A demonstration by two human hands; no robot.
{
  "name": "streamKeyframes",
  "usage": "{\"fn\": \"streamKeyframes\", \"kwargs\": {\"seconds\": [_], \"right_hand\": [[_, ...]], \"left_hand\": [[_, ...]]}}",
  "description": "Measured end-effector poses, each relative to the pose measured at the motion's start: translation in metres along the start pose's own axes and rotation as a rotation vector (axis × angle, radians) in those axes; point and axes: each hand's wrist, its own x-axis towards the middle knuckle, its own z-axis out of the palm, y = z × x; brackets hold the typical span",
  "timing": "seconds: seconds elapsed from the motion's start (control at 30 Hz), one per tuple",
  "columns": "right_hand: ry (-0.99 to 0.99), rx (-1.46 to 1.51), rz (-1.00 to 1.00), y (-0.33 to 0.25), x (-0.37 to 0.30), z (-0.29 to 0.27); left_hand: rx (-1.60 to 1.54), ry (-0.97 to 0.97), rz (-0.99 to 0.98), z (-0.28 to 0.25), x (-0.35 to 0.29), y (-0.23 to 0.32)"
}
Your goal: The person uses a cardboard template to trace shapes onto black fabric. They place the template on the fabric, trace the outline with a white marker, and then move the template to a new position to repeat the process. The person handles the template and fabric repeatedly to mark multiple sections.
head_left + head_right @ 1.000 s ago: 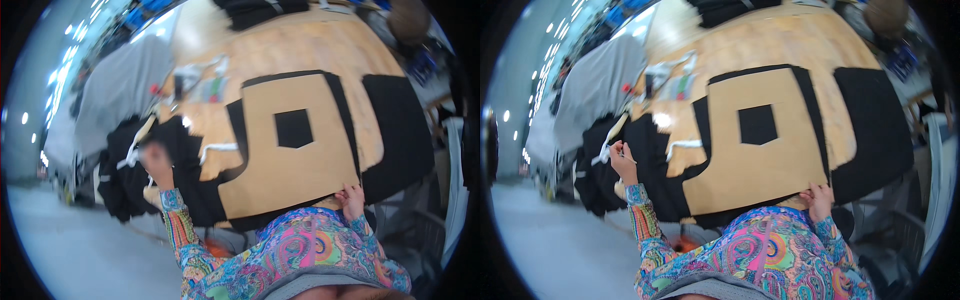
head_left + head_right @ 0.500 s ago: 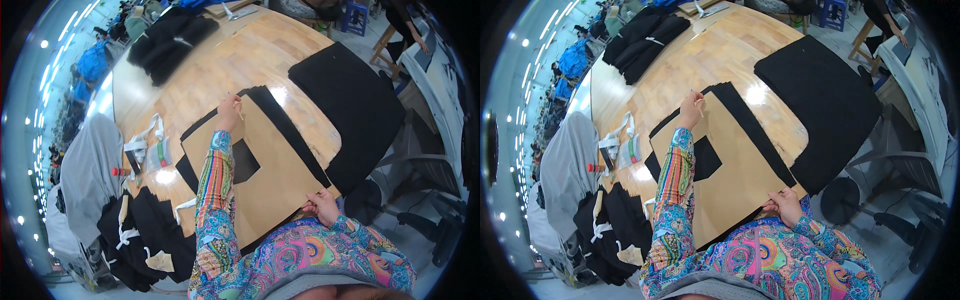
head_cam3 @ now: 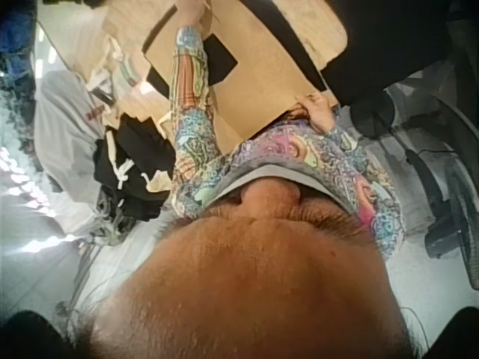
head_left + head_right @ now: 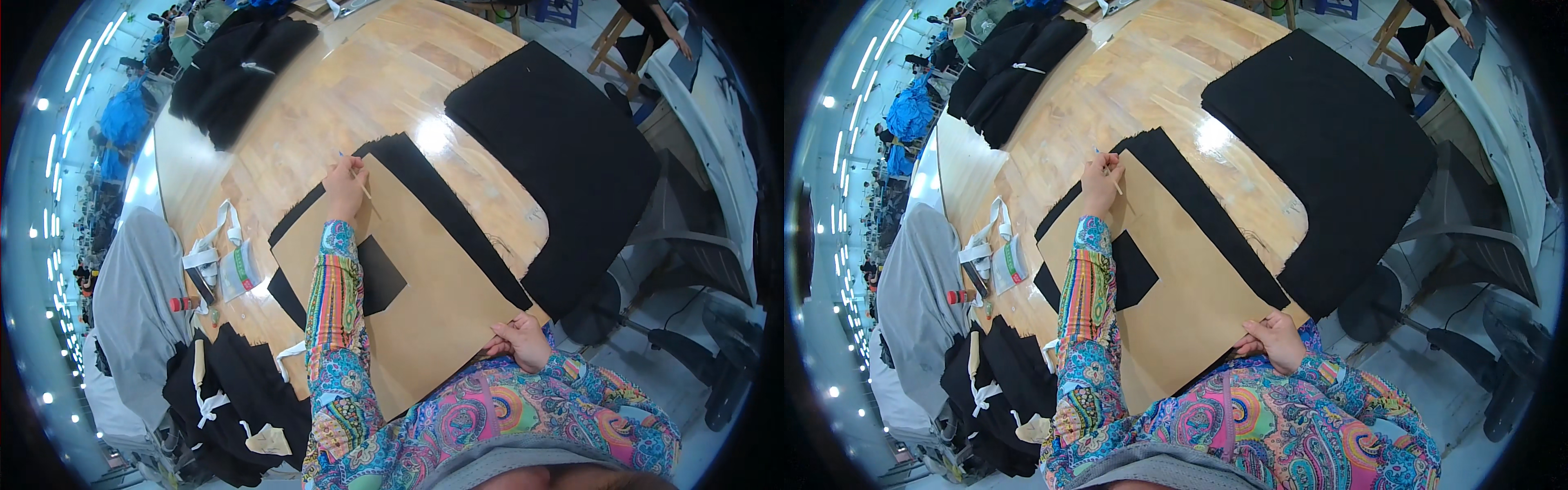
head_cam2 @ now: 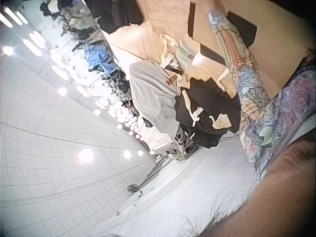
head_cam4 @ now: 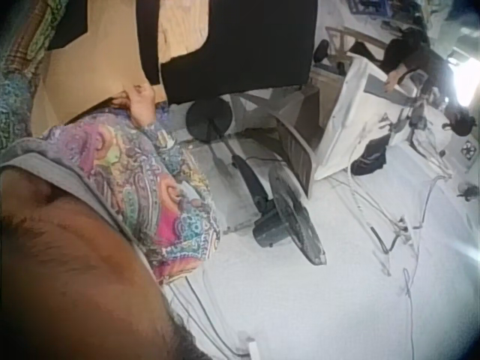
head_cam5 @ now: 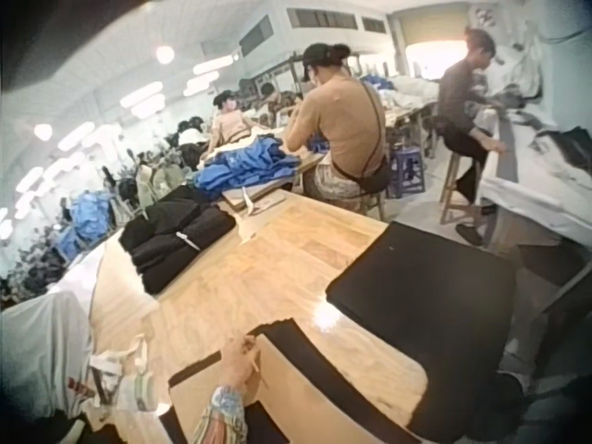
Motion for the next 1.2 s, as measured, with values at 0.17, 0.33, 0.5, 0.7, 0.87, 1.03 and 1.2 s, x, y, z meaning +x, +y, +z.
{"fn": "streamKeyframes", "kwargs": {"seconds": [0.17,0.33,0.5,0.7,0.87,1.03,1.2], "right_hand": [[-0.019,0.008,0.026,0.0,0.001,-0.005],[-0.01,0.045,0.041,-0.005,0.003,-0.001],[0.008,0.034,0.057,-0.009,0.003,0.002],[-0.015,0.045,0.057,-0.005,0.006,0.0],[-0.006,0.043,0.062,-0.003,0.006,-0.002],[0.105,0.011,0.073,-0.003,-0.001,0.003],[0.039,-0.005,0.22,-0.001,0.003,0.002]], "left_hand": [[0.033,-0.016,-0.022,-0.004,-0.002,0.014],[-0.01,-0.015,0.021,-0.002,0.002,0.012],[0.001,-0.013,0.049,0.002,0.005,0.006],[-0.008,-0.011,0.012,0.003,0.007,0.009],[-0.016,0.005,0.027,0.009,0.01,0.008],[-0.062,0.018,0.056,0.012,0.011,-0.01],[-0.059,-0.013,0.05,0.011,0.01,-0.014]]}}
